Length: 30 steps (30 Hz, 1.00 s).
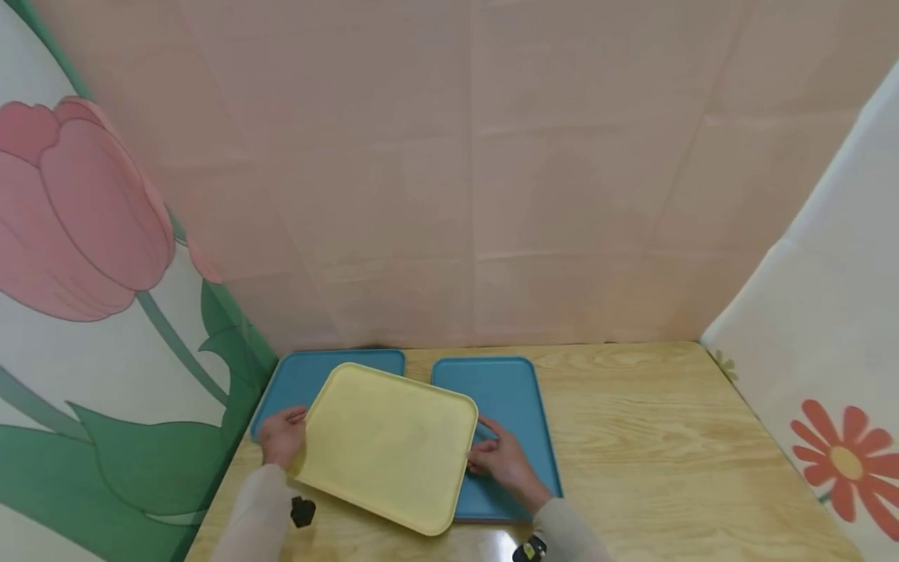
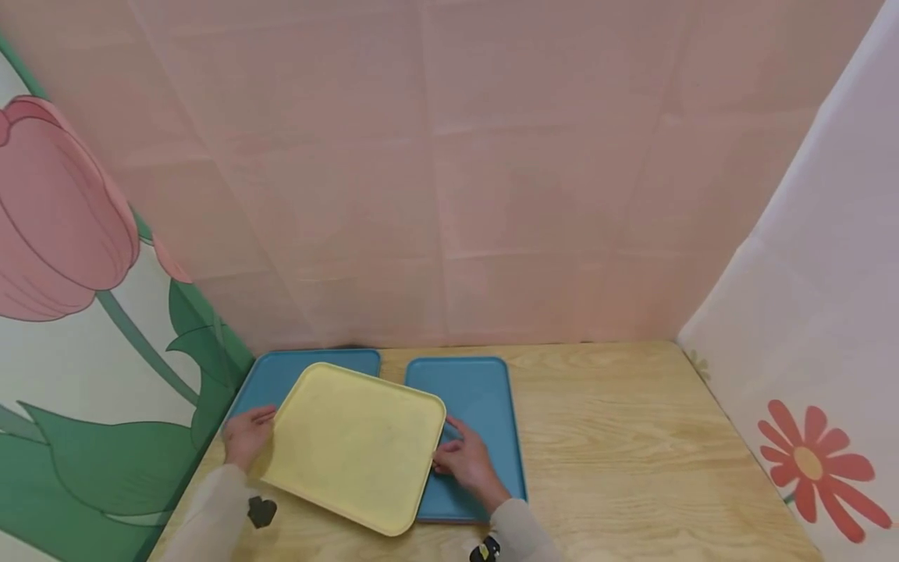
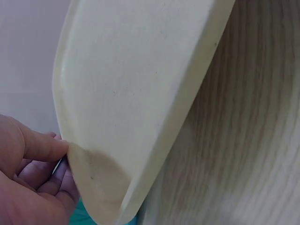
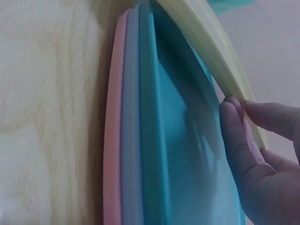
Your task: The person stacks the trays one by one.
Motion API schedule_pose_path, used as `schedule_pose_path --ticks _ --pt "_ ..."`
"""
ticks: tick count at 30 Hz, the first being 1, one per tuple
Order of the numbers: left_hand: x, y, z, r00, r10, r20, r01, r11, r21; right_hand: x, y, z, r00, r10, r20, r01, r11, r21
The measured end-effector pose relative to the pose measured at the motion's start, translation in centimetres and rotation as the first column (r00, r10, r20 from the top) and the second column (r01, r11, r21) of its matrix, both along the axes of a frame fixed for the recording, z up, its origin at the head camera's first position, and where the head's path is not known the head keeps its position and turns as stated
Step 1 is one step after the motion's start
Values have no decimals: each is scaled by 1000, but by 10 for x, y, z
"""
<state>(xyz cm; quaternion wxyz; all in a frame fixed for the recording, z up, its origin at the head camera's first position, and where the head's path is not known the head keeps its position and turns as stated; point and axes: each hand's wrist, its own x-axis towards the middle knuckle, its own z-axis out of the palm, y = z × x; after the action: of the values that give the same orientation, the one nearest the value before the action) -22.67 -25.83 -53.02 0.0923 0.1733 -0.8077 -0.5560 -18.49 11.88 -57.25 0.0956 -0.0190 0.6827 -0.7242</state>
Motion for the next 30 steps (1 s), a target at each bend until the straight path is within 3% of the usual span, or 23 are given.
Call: schedule_pose_path --ticks 1,2,3,12,20,30 --pt "-1 2 -1 1000 -7 7 8 991 -134 0 2 0 1000 -7 0 7 1000 2" --pt "-2 5 -1 1000 -9 5 10 985 -171 0 3 0 1000 -13 0 13 1000 3" --pt "-4 8 -1 1000 10 9 -6 948 -318 1 5 0 1000 -21 7 21 1000 2" --pt "-19 29 2 1000 1 -10 -5 935 -355 5 21 5 997 -70 38 70 997 15" --pt "-30 42 4 999 -43 -30 28 919 -394 11 29 9 993 -109 53 108 994 17" --pt "-39 63 9 995 -80 53 92 954 -286 20 40 9 977 -206 52 203 977 71"
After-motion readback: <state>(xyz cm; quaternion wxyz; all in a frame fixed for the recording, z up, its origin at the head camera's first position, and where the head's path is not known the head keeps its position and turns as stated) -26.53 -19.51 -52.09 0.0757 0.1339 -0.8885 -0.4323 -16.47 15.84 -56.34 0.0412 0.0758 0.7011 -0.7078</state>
